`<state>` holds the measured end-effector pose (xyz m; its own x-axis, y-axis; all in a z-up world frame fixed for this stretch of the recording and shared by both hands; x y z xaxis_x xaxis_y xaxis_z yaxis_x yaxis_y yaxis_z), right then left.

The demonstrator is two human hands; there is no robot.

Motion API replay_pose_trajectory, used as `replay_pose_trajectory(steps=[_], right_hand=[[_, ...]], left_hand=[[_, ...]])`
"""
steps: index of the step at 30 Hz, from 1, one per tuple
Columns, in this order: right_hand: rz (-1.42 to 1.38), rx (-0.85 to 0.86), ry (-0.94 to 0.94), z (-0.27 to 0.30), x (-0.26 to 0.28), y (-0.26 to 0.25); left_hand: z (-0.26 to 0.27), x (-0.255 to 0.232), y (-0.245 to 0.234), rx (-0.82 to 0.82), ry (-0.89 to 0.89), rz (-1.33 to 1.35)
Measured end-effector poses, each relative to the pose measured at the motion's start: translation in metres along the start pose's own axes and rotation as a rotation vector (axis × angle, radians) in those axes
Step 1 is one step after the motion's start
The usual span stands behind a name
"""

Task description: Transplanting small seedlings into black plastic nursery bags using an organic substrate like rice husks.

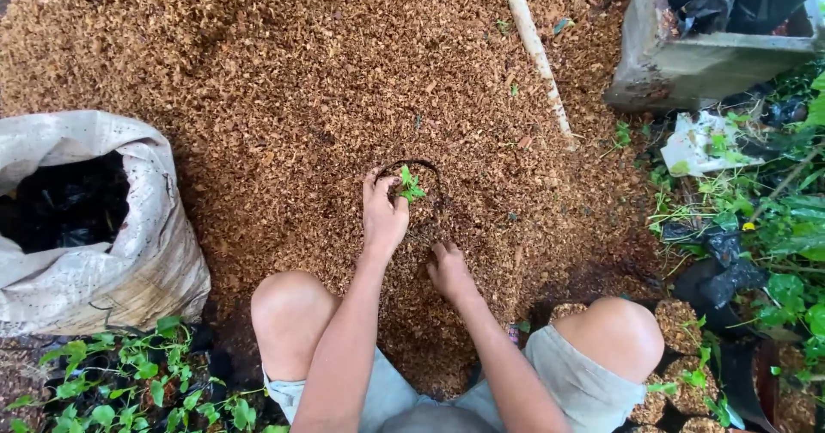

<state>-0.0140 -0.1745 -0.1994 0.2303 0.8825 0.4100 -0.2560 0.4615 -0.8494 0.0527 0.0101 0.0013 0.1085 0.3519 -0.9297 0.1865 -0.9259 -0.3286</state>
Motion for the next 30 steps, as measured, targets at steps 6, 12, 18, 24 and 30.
replay_pose_trajectory(steps=[6,12,18,24,30], right_hand=[[-0.27,0.023,0.103,0.015,0.004,-0.06],[-0.755,-0.124,0.158,0.009,0.046,-0.17],[-0.725,-0.034,-0.271,-0.009,0.142,-0.239],[-0.338,-0.282,-0.515,-0.01,0.156,-0.239],[-0.052,-0.337,-0.474,-0.006,0.136,-0.204]], left_hand=[[0.009,-0.05,-0.013,0.012,0.244,-0.161],[0.007,-0.051,-0.009,-0.006,0.287,-0.32],[0.005,-0.021,0.006,-0.01,0.368,-0.512],[0.009,-0.033,0.002,-0.051,0.577,-0.594],[-0.002,-0.036,0.008,0.022,0.644,-0.651]])
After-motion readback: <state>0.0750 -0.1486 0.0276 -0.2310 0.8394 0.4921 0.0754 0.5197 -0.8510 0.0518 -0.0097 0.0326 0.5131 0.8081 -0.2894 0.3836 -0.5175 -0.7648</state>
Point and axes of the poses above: each hand's wrist, its own z-axis away from the middle knuckle, its own y-axis out of the palm, x = y × z, the point moved 7 cm from there along -z, towards the middle knuckle, and after that the axes turned 14 degrees about y, right-handed, at the moved point
